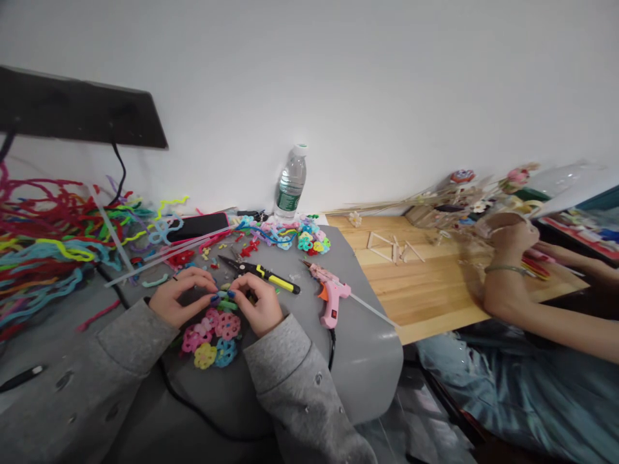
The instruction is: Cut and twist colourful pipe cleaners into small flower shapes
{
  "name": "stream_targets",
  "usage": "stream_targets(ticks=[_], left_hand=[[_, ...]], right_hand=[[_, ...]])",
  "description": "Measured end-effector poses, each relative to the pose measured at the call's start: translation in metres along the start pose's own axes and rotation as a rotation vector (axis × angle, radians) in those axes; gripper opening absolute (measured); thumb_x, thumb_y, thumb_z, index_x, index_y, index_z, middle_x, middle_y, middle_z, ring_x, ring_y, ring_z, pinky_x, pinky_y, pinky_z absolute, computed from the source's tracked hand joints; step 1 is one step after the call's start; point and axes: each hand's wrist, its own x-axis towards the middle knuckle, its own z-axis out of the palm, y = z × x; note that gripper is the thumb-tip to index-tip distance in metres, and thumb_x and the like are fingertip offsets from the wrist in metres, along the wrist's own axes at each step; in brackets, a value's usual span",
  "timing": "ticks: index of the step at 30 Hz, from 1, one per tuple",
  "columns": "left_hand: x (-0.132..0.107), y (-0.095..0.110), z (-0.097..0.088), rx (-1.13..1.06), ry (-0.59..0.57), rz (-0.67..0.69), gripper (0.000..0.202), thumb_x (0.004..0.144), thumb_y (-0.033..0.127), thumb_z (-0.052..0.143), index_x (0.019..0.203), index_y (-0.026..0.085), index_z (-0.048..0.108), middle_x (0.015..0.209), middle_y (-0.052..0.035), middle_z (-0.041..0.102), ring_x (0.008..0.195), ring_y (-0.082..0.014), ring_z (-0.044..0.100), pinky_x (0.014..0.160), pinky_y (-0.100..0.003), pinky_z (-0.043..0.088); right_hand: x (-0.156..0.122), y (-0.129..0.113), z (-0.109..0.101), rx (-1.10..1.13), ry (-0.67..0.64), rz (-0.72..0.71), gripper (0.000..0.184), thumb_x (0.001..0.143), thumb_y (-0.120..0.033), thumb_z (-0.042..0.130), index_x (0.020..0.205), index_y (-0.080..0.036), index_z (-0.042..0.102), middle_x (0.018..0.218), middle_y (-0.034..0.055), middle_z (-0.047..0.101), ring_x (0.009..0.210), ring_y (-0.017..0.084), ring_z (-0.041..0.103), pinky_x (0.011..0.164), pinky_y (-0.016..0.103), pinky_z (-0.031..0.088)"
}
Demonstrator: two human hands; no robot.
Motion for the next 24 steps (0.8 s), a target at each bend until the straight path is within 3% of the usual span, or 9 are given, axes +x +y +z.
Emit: stream_targets(ticks=[10, 17, 24], left_hand=[[0.0010, 0.0005, -0.0027, 0.049, 0.020, -0.039, 0.014, 0.076, 0.025, 0.058, 0.070, 0.018, 0.068, 0.078, -0.0055, 0.067, 0.075, -0.0186, 0.064, 0.072, -0.032, 0.051], [0.0002, -0.0008, -0.0030, 0.102, 0.073, -0.025, 0.015, 0.078, 0.027, 0.056, 0.069, 0.019, 0.066, 0.076, -0.0036, 0.067, 0.074, -0.0170, 0.064, 0.072, -0.031, 0.050], [0.0012, 0.0032, -0.0018, 0.081, 0.041, -0.016, 0.012, 0.078, 0.023, 0.055, 0.072, 0.017, 0.064, 0.077, -0.0058, 0.065, 0.076, -0.0189, 0.063, 0.071, -0.033, 0.050]], right_hand=[[0.0004, -0.0013, 0.0001, -0.010, -0.028, 0.011, 0.013, 0.083, -0.028, 0.053, 0.077, -0.017, 0.057, 0.069, 0.0017, 0.056, 0.064, 0.014, 0.051, 0.059, 0.025, 0.042], [0.0001, 0.0016, 0.0000, -0.057, -0.052, -0.025, 0.006, 0.079, -0.022, 0.055, 0.076, -0.017, 0.058, 0.068, 0.0016, 0.056, 0.062, 0.014, 0.050, 0.059, 0.026, 0.042], [0.0005, -0.0020, 0.0004, -0.056, -0.008, -0.016, 0.006, 0.079, -0.020, 0.053, 0.076, -0.018, 0.057, 0.069, 0.0013, 0.056, 0.061, 0.013, 0.050, 0.057, 0.025, 0.041]])
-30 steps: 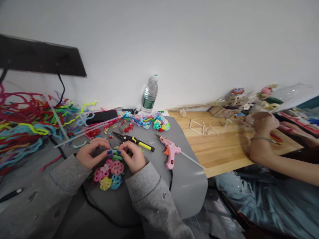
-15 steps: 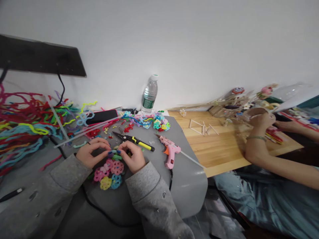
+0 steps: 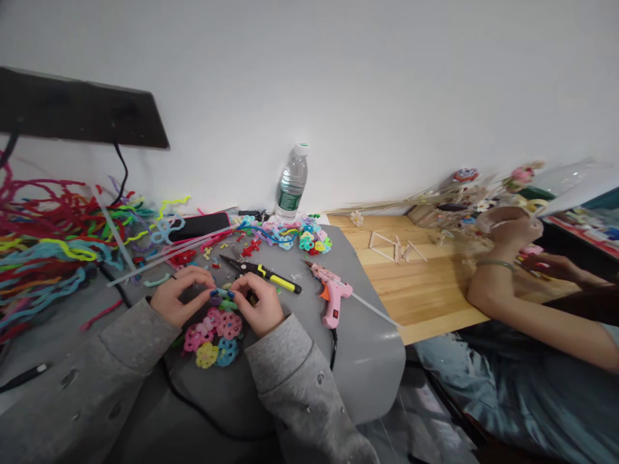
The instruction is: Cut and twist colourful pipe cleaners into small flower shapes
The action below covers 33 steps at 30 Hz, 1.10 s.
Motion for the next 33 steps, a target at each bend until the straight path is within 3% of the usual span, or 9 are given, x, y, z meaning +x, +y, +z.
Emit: stream_targets(ticks=[8, 20, 33], left_hand=[[-0.0020, -0.0032, 0.0013, -0.079, -0.077, 0.011, 0.015, 0.081, 0.024, 0.053, 0.080, 0.017, 0.066, 0.084, -0.0076, 0.065, 0.084, -0.0201, 0.062, 0.078, -0.034, 0.049], [-0.0059, -0.0063, 0.0048, -0.093, -0.135, -0.053, 0.016, 0.079, 0.027, 0.055, 0.081, 0.018, 0.068, 0.091, -0.0082, 0.063, 0.088, -0.0206, 0.062, 0.082, -0.035, 0.049], [-0.0057, -0.0015, 0.0048, -0.072, -0.104, -0.066, 0.014, 0.078, 0.026, 0.053, 0.073, 0.017, 0.063, 0.090, -0.0082, 0.064, 0.085, -0.0212, 0.062, 0.079, -0.036, 0.048]], right_hand=[[-0.0023, 0.0021, 0.0005, 0.024, 0.063, 0.053, 0.008, 0.082, -0.023, 0.049, 0.079, -0.018, 0.054, 0.062, -0.0018, 0.048, 0.052, 0.011, 0.041, 0.049, 0.024, 0.032], [-0.0047, 0.0057, 0.0011, 0.070, 0.025, 0.002, 0.012, 0.086, -0.028, 0.047, 0.085, -0.019, 0.053, 0.076, 0.0040, 0.057, 0.063, 0.014, 0.052, 0.059, 0.027, 0.044], [-0.0024, 0.0040, 0.0022, 0.070, 0.061, 0.036, 0.005, 0.079, -0.024, 0.057, 0.079, -0.018, 0.057, 0.070, 0.0017, 0.058, 0.059, 0.013, 0.051, 0.054, 0.024, 0.041]])
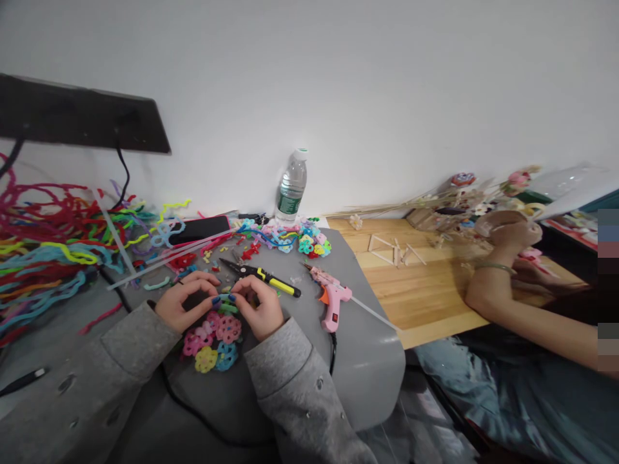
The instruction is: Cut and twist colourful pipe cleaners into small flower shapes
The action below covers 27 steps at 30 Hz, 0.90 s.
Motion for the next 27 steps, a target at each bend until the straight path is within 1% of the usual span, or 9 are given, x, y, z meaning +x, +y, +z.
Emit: stream_targets(ticks=[4, 7, 12, 17, 21, 27], left_hand=[[-0.0002, 0.0015, 0.0005, -0.018, -0.011, 0.008, 0.015, 0.078, 0.024, 0.052, 0.074, 0.018, 0.064, 0.092, -0.0084, 0.064, 0.088, -0.0212, 0.061, 0.082, -0.035, 0.048], [-0.0005, 0.0018, 0.0014, -0.028, -0.023, 0.007, 0.014, 0.077, 0.025, 0.054, 0.074, 0.019, 0.065, 0.094, -0.0084, 0.064, 0.091, -0.0216, 0.061, 0.085, -0.036, 0.047], [-0.0019, -0.0002, 0.0031, -0.014, -0.045, 0.023, 0.010, 0.075, 0.025, 0.058, 0.071, 0.020, 0.066, 0.099, -0.0083, 0.063, 0.095, -0.0232, 0.060, 0.087, -0.038, 0.046], [-0.0020, -0.0007, 0.0021, 0.018, -0.059, 0.021, 0.011, 0.076, 0.023, 0.055, 0.071, 0.019, 0.064, 0.101, -0.0088, 0.063, 0.097, -0.0235, 0.059, 0.088, -0.040, 0.044], [-0.0011, -0.0012, 0.0005, 0.047, -0.050, 0.011, 0.012, 0.077, 0.023, 0.053, 0.072, 0.019, 0.064, 0.103, -0.0092, 0.063, 0.099, -0.0250, 0.058, 0.088, -0.042, 0.042], [-0.0003, -0.0023, -0.0005, 0.073, -0.006, -0.013, 0.015, 0.079, 0.024, 0.051, 0.072, 0.019, 0.063, 0.108, -0.0095, 0.061, 0.103, -0.0259, 0.056, 0.090, -0.042, 0.041]], right_hand=[[0.0000, 0.0012, -0.0002, 0.007, 0.017, 0.030, 0.007, 0.080, -0.024, 0.056, 0.082, -0.018, 0.058, 0.072, 0.0020, 0.058, 0.060, 0.013, 0.052, 0.055, 0.025, 0.042], [0.0003, 0.0012, -0.0004, 0.021, 0.020, 0.025, 0.007, 0.079, -0.024, 0.056, 0.084, -0.018, 0.059, 0.073, 0.0025, 0.060, 0.061, 0.013, 0.053, 0.056, 0.025, 0.043], [0.0008, 0.0006, -0.0007, 0.025, 0.003, 0.010, 0.005, 0.078, -0.023, 0.058, 0.079, -0.019, 0.058, 0.069, 0.0014, 0.057, 0.061, 0.013, 0.052, 0.055, 0.025, 0.042], [0.0003, 0.0014, -0.0006, 0.027, -0.004, 0.013, 0.006, 0.077, -0.022, 0.058, 0.082, -0.019, 0.059, 0.069, 0.0012, 0.057, 0.057, 0.012, 0.049, 0.053, 0.024, 0.040], [0.0002, 0.0014, -0.0002, 0.032, 0.002, 0.037, 0.007, 0.077, -0.022, 0.059, 0.083, -0.018, 0.061, 0.068, 0.0011, 0.057, 0.056, 0.012, 0.049, 0.053, 0.024, 0.039], [0.0010, -0.0010, 0.0000, 0.006, 0.005, 0.053, 0.004, 0.076, -0.020, 0.057, 0.077, -0.018, 0.061, 0.066, 0.0003, 0.059, 0.054, 0.011, 0.048, 0.051, 0.023, 0.038]])
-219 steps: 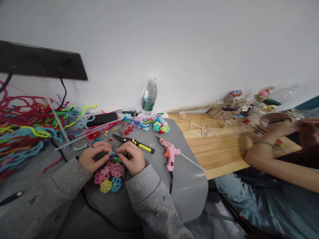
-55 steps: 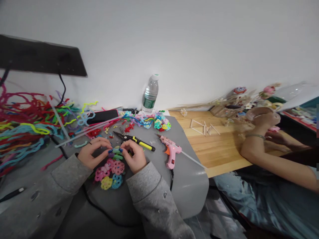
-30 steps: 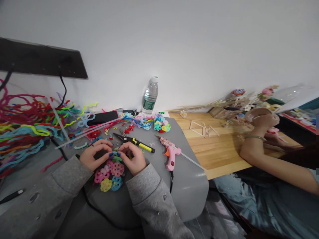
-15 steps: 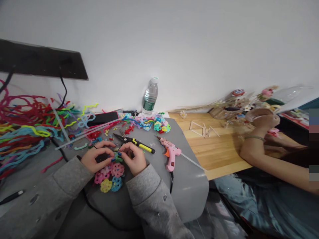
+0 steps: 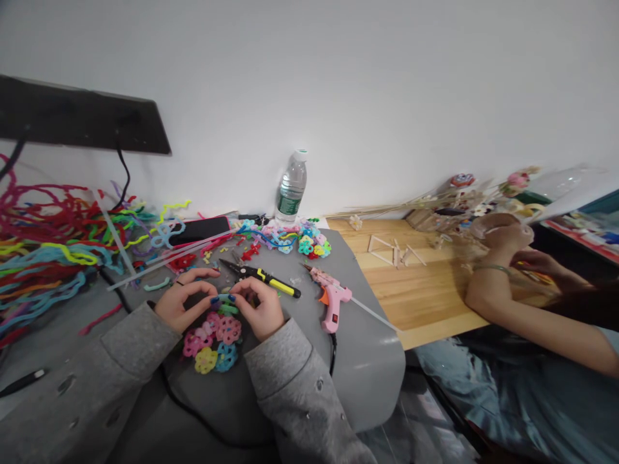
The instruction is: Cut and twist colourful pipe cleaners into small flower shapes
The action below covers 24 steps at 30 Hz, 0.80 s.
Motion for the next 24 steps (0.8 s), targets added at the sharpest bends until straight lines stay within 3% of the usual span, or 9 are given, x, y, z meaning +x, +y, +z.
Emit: stream_targets(ticks=[9, 17, 24], left_hand=[[0.0020, 0.0041, -0.0046, -0.007, 0.034, 0.007, 0.016, 0.083, 0.025, 0.050, 0.075, 0.018, 0.062, 0.114, -0.0089, 0.058, 0.107, -0.0250, 0.053, 0.094, -0.043, 0.039], [0.0003, 0.0036, -0.0015, -0.028, -0.012, 0.056, 0.016, 0.080, 0.026, 0.053, 0.072, 0.019, 0.065, 0.111, -0.0095, 0.058, 0.106, -0.0250, 0.054, 0.094, -0.042, 0.039], [-0.0014, 0.0057, 0.0027, 0.000, -0.061, 0.084, 0.013, 0.078, 0.023, 0.053, 0.072, 0.019, 0.065, 0.113, -0.0095, 0.059, 0.107, -0.0258, 0.053, 0.093, -0.044, 0.038]], right_hand=[[0.0009, -0.0041, -0.0019, -0.073, -0.095, -0.023, 0.009, 0.079, -0.024, 0.057, 0.073, -0.017, 0.059, 0.064, -0.0009, 0.054, 0.054, 0.010, 0.043, 0.051, 0.022, 0.033], [-0.0002, 0.0042, -0.0010, 0.062, -0.013, 0.001, 0.011, 0.082, -0.028, 0.053, 0.084, -0.017, 0.056, 0.069, 0.0003, 0.054, 0.057, 0.012, 0.047, 0.054, 0.024, 0.037], [-0.0002, 0.0027, -0.0015, 0.131, -0.029, 0.010, 0.016, 0.080, -0.033, 0.060, 0.083, -0.018, 0.056, 0.068, -0.0003, 0.054, 0.056, 0.011, 0.047, 0.053, 0.024, 0.037]])
